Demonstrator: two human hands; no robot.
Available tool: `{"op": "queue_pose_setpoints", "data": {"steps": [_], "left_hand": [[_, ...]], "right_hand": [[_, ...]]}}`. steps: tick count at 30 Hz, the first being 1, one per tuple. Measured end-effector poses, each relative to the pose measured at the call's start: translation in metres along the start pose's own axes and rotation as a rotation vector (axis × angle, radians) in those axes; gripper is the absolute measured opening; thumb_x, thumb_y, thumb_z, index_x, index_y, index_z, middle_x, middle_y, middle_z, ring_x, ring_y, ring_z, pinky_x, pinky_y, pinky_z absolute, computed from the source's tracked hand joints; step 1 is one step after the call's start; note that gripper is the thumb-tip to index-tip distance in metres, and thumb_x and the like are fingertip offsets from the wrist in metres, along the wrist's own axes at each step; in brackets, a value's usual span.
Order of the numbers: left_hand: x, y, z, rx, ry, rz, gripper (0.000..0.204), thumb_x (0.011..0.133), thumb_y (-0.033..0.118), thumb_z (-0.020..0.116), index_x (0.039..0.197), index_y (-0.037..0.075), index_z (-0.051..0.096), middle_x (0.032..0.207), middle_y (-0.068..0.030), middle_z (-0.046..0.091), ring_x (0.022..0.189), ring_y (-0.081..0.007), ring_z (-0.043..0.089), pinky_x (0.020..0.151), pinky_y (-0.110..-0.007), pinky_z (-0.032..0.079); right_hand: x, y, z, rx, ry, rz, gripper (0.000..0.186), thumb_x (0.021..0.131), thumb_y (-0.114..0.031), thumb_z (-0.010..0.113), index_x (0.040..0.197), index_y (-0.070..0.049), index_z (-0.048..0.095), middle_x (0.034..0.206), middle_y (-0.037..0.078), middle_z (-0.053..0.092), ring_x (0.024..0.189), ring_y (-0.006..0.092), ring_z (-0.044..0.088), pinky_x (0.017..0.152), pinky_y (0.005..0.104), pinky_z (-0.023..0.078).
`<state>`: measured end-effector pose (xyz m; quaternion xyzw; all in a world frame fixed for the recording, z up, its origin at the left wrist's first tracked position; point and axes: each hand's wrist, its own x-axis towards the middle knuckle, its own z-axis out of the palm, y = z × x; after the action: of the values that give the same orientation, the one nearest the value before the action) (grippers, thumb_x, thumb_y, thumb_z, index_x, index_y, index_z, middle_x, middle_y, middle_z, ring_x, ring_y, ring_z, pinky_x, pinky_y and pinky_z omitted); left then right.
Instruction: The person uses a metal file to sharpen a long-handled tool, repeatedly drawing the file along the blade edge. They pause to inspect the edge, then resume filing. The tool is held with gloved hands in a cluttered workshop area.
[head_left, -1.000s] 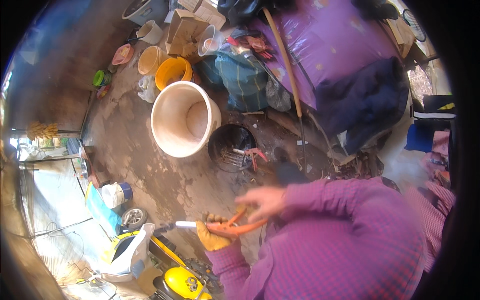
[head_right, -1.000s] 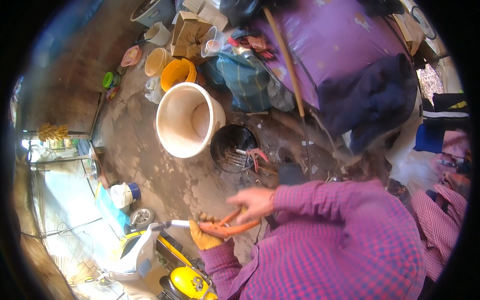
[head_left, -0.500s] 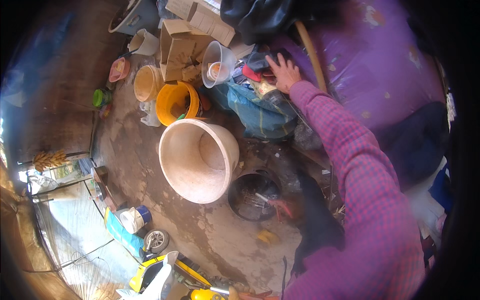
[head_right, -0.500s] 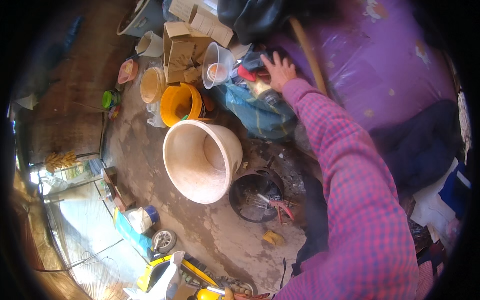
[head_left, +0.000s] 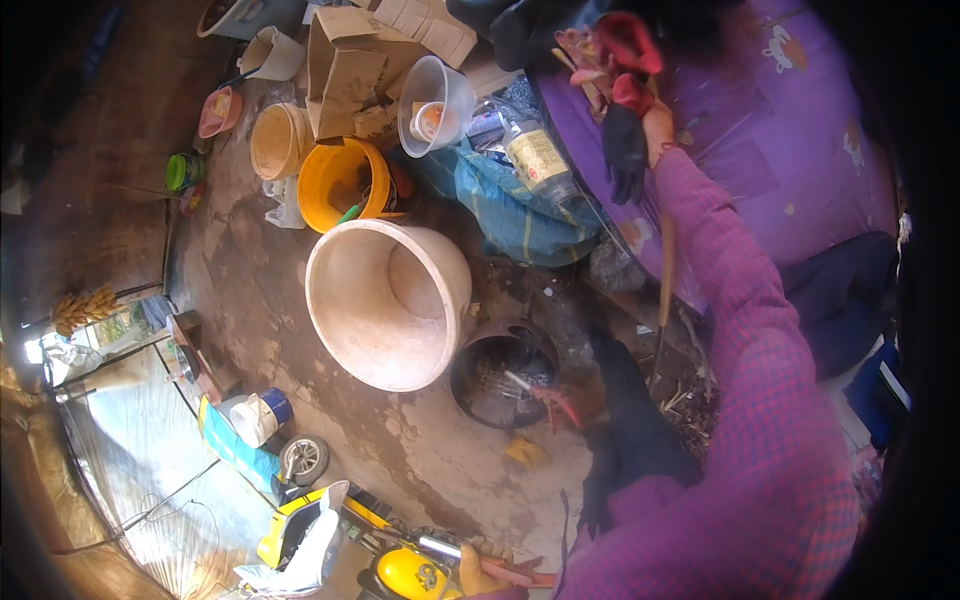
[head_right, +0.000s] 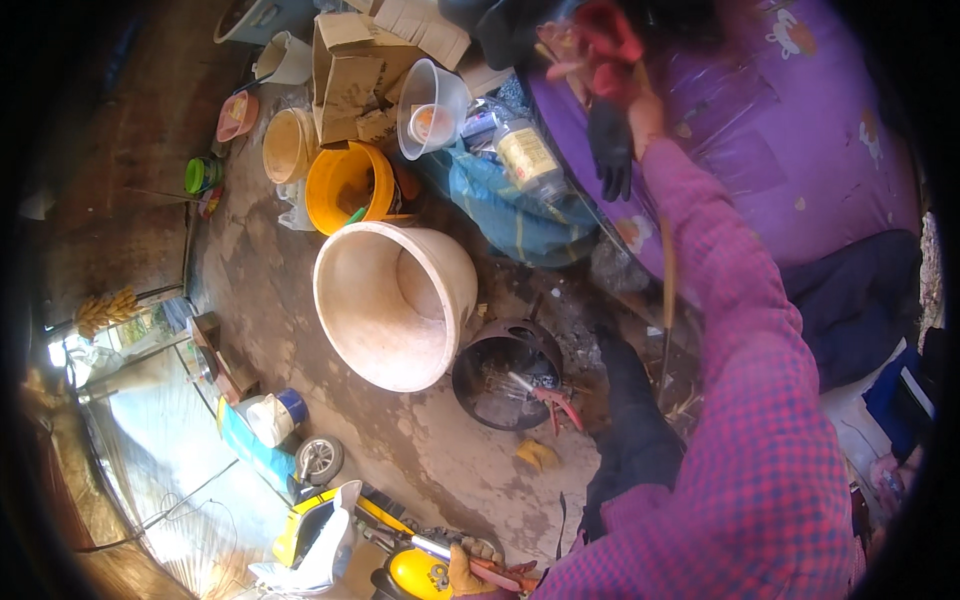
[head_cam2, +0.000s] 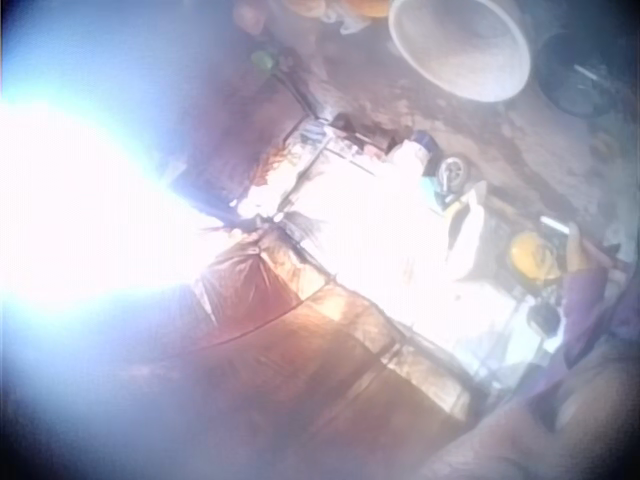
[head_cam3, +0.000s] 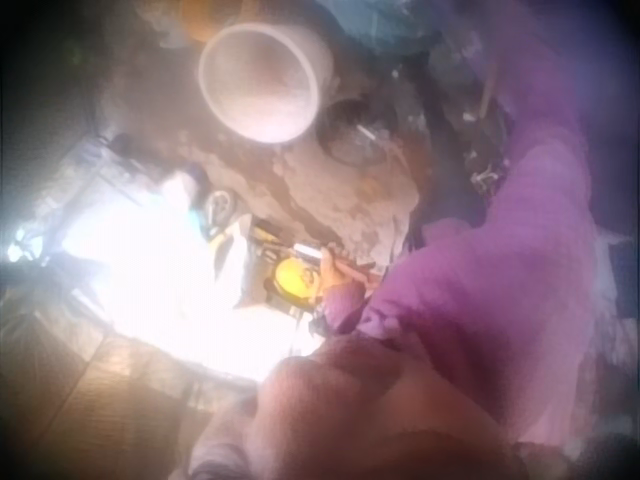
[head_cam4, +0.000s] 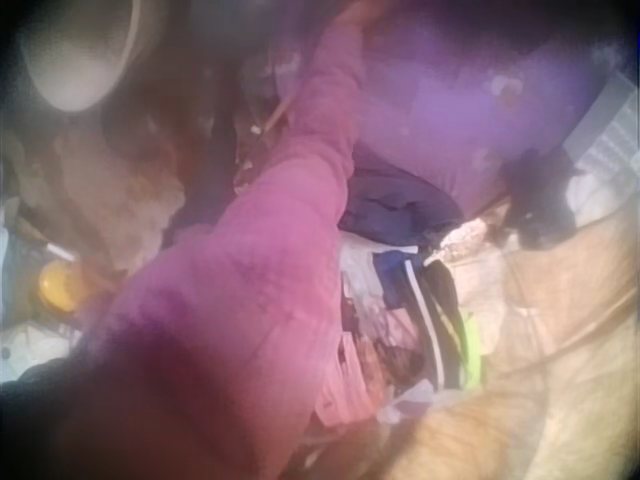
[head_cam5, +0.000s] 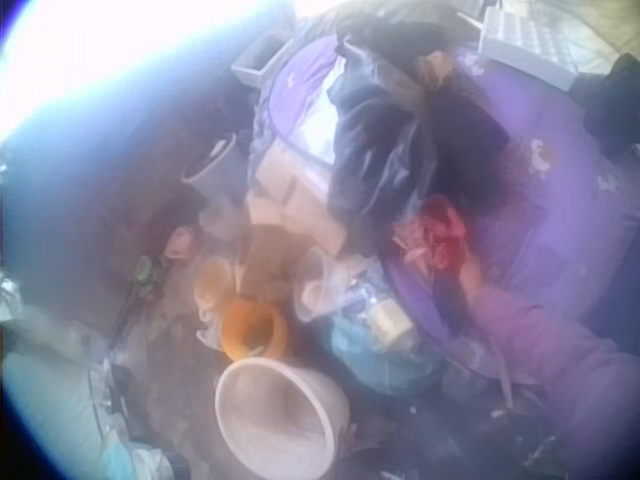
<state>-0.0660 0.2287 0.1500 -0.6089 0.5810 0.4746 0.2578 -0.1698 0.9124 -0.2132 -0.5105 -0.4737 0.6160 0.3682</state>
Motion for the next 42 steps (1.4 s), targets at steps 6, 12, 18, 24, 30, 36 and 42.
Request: {"op": "queue_pose_setpoints", "data": {"steps": [6,12,18,24,30,36,42], "left_hand": [[0.001,-0.004,-0.007,-0.034,-0.030,-0.004,0.057,0.102,0.059,0.055,0.132,0.012,0.056,0.101,-0.0138,0.060,0.099,-0.0406,0.061,0.082,-0.071,0.055],[0.018,-0.016,-0.013,-0.224,-0.152,0.239,0.033,0.103,0.045,0.063,0.108,0.012,0.063,0.086,-0.0001,0.061,0.071,-0.0185,0.056,0.065,-0.035,0.051],[-0.014,-0.008,-0.017,-0.059,-0.202,0.053,0.054,0.102,0.056,0.057,0.119,0.005,0.060,0.106,-0.0146,0.065,0.094,-0.0295,0.066,0.081,-0.051,0.059],[-0.001,0.013,0.027,0.078,-0.244,0.056,0.051,0.102,0.052,0.058,0.118,0.003,0.061,0.108,-0.0167,0.065,0.099,-0.0269,0.066,0.085,-0.047,0.059],[0.010,0.020,0.048,0.160,-0.311,0.193,0.049,0.103,0.049,0.059,0.119,0.003,0.060,0.109,-0.0176,0.065,0.100,-0.0269,0.066,0.086,-0.046,0.058],[0.013,0.019,0.039,0.197,-0.410,0.369,0.047,0.103,0.046,0.059,0.120,0.002,0.060,0.109,-0.0185,0.065,0.101,-0.0268,0.066,0.087,-0.046,0.058],[0.015,0.006,0.007,0.272,-0.550,0.624,0.045,0.104,0.043,0.060,0.120,0.001,0.060,0.109,-0.0194,0.065,0.102,-0.0268,0.066,0.088,-0.045,0.058]], "right_hand": [[-0.020,-0.042,0.008,0.227,-0.005,-0.014,0.031,0.100,-0.005,0.056,0.127,0.001,0.069,0.112,0.011,0.075,0.100,0.0170,0.069,0.086,0.0322,0.055],[-0.043,-0.023,0.038,-0.830,-0.131,-0.553,0.047,0.094,-0.011,0.062,0.139,-0.002,0.061,0.126,0.024,0.070,0.118,0.0418,0.067,0.099,0.0422,0.054],[-0.099,-0.020,0.057,-1.141,-0.303,-0.284,0.079,0.083,-0.035,0.076,0.153,-0.018,0.045,0.152,0.023,0.045,0.135,0.0473,0.051,0.108,0.0573,0.046],[-0.177,-0.059,0.037,-0.732,-0.210,-0.795,0.053,0.078,-0.008,0.064,0.131,-0.007,0.064,0.122,0.020,0.065,0.113,0.0428,0.061,0.097,0.0502,0.051],[-0.387,-0.065,0.021,-0.343,-1.210,0.176,0.057,0.087,-0.029,0.083,0.135,-0.003,0.066,0.117,0.012,0.074,0.107,0.0222,0.070,0.096,0.0393,0.056],[-0.591,-0.077,-0.008,0.031,-1.650,0.231,0.067,0.083,-0.042,0.082,0.135,-0.005,0.063,0.129,0.021,0.066,0.121,0.0340,0.062,0.102,0.0440,0.050],[-0.648,-0.101,-0.046,-0.416,-1.617,-0.384,0.092,0.070,-0.039,0.088,0.151,-0.016,0.049,0.146,0.018,0.051,0.132,0.0420,0.052,0.107,0.0555,0.046]]}}
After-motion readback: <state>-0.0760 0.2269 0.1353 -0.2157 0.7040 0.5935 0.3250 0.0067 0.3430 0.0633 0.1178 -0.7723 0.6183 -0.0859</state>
